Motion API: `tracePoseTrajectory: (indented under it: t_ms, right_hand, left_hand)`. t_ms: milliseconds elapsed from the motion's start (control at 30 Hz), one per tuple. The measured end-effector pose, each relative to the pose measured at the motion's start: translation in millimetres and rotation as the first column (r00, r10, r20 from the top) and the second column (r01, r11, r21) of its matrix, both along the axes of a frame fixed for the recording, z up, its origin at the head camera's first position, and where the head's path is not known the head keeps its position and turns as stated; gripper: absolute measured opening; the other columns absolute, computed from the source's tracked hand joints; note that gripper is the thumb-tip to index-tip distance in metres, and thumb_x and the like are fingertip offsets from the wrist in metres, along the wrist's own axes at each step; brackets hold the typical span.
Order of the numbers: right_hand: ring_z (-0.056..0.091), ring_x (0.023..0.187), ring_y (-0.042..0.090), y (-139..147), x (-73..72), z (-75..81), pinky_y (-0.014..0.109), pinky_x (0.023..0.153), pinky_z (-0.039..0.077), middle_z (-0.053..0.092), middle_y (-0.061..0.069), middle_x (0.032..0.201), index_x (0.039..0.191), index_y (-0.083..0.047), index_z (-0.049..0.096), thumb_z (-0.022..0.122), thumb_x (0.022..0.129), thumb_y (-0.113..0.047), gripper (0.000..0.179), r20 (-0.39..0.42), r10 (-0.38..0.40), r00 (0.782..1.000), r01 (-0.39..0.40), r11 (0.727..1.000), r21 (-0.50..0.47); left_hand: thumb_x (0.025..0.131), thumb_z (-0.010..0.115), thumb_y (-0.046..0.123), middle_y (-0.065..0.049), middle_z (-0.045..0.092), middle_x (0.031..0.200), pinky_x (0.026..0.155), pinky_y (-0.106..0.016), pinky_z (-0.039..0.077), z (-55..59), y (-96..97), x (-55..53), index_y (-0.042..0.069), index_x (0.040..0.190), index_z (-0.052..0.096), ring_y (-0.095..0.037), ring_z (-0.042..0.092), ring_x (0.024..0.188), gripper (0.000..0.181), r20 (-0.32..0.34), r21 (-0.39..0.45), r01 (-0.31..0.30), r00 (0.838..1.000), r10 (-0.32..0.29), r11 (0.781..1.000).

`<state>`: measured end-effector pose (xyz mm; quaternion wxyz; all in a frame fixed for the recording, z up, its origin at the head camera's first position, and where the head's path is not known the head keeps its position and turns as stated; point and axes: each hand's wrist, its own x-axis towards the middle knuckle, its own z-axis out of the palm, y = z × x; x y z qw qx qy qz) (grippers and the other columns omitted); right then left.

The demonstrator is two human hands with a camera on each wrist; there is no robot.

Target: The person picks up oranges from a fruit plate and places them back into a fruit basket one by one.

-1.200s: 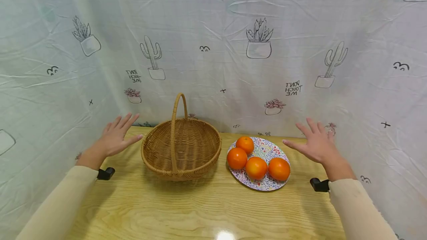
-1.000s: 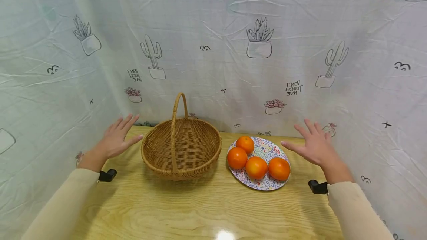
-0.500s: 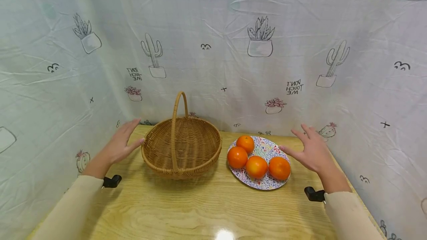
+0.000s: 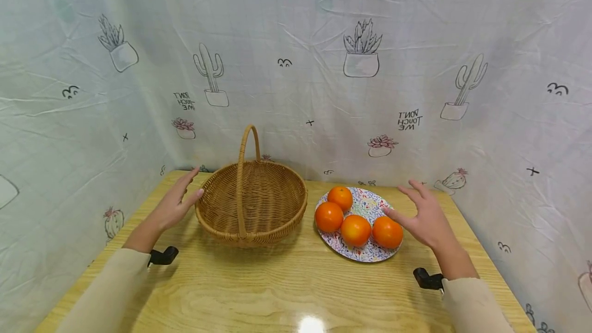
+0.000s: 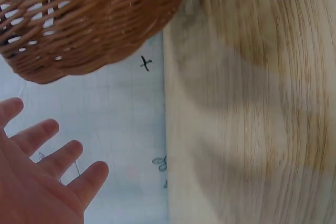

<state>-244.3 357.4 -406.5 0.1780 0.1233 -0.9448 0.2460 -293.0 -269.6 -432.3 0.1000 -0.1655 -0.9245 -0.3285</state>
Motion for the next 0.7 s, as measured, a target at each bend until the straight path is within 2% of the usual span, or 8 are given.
tracePoseTrajectory:
  t_ms: [100, 233, 433, 600, 700]
  right_hand:
    - [0.031, 0.141, 0.060, -3.8, 2.4, -4.0, 0.082, 0.103, 0.028, 0.035, 0.029, 0.160, 0.145, -0.003, 0.055, 0.076, 0.090, -0.041, 0.070, 0.005, 0.008, 1.000, -0.007, 0.999, -0.040]
    - [0.032, 0.141, 0.059, -7.0, 5.0, -11.4, 0.082, 0.103, 0.027, 0.036, 0.028, 0.159, 0.145, -0.002, 0.055, 0.076, 0.090, -0.041, 0.070, 0.023, 0.004, 1.000, -0.002, 0.997, -0.079]
    - [0.034, 0.139, 0.059, -9.2, 10.6, -23.5, 0.081, 0.102, 0.029, 0.040, 0.029, 0.157, 0.144, -0.002, 0.056, 0.078, 0.089, -0.040, 0.071, 0.042, -0.017, 0.999, 0.022, 0.991, -0.129]
    - [0.033, 0.141, 0.059, -11.6, 15.3, -31.3, 0.081, 0.102, 0.028, 0.040, 0.029, 0.157, 0.145, -0.002, 0.055, 0.079, 0.089, -0.038, 0.071, 0.063, -0.020, 0.998, 0.030, 0.986, -0.165]
    - [0.034, 0.141, 0.056, -13.5, 18.2, -35.9, 0.077, 0.105, 0.032, 0.040, 0.028, 0.158, 0.147, -0.002, 0.053, 0.079, 0.090, -0.037, 0.072, 0.082, -0.016, 0.997, 0.030, 0.983, -0.181]
  left_hand:
    - [0.109, 0.046, 0.040, -0.023, 0.020, 0.169, 0.117, -0.071, 0.025, -1.2, 3.2, 1.5, 0.019, 0.167, 0.013, -0.052, 0.025, 0.150, 0.070, 0.022, 0.090, 0.014, 1.000, -0.016, 0.996]
    - [0.111, 0.044, 0.038, -0.023, 0.024, 0.167, 0.115, -0.070, 0.031, -3.0, 5.9, 2.9, 0.016, 0.166, 0.015, -0.051, 0.030, 0.148, 0.066, 0.063, 0.201, 0.020, 0.997, -0.033, 0.979]
    - [0.112, 0.041, 0.039, -0.021, 0.024, 0.167, 0.115, -0.067, 0.035, -7.2, 5.6, 0.6, 0.017, 0.166, 0.014, -0.048, 0.031, 0.149, 0.065, 0.142, 0.367, 0.042, 0.985, -0.101, 0.929]
    - [0.111, 0.041, 0.040, -0.020, 0.028, 0.166, 0.115, -0.065, 0.035, -11.4, 4.5, -2.8, 0.017, 0.166, 0.018, -0.044, 0.033, 0.149, 0.064, 0.159, 0.434, 0.044, 0.979, -0.125, 0.900]
    - [0.111, 0.043, 0.041, -0.020, 0.026, 0.167, 0.116, -0.066, 0.034, -12.0, 3.7, -2.9, 0.018, 0.166, 0.019, -0.044, 0.031, 0.151, 0.064, 0.181, 0.465, 0.051, 0.972, -0.152, 0.884]
